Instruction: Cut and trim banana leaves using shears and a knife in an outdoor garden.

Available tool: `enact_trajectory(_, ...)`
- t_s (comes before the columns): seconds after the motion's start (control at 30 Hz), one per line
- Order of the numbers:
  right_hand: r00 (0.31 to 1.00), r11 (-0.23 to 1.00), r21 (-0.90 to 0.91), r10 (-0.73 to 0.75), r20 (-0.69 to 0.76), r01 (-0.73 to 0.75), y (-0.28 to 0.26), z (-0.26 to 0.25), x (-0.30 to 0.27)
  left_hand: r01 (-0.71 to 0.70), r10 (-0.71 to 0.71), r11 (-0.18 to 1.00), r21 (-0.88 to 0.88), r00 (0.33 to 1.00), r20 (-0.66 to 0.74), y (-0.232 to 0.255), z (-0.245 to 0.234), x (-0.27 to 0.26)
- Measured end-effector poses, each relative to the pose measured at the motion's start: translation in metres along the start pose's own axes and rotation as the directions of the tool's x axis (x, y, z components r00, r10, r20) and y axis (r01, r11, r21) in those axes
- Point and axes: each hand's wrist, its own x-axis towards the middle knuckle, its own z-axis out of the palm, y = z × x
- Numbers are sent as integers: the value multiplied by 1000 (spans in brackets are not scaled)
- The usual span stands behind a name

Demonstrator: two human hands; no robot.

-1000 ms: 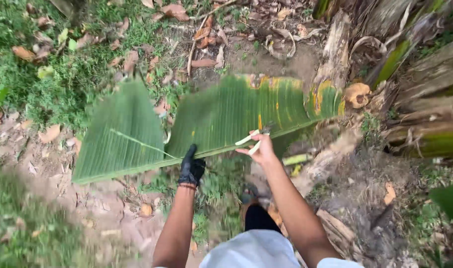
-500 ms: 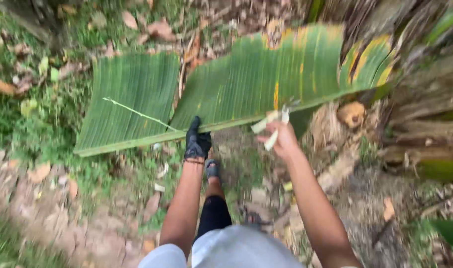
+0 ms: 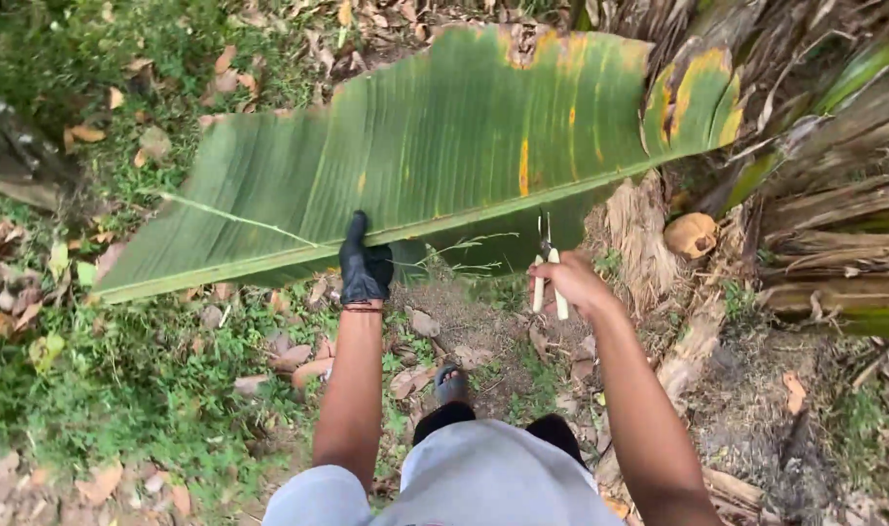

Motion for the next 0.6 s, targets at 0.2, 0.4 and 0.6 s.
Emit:
enact_trajectory(0.2, 995, 990, -108, -90, -40, 86, -45, -5, 12, -95, 93, 995, 22, 994, 62, 45, 39, 18)
enact_trajectory(0.4, 986, 985, -55, -163, -41, 161, -47, -12, 53, -164, 161, 976, 142, 986, 33, 62, 67, 7)
enact_trajectory(0.6, 965, 970, -30, -241, -100, 240, -70, -12, 66, -130, 121, 966, 223, 991, 55, 67, 71, 33)
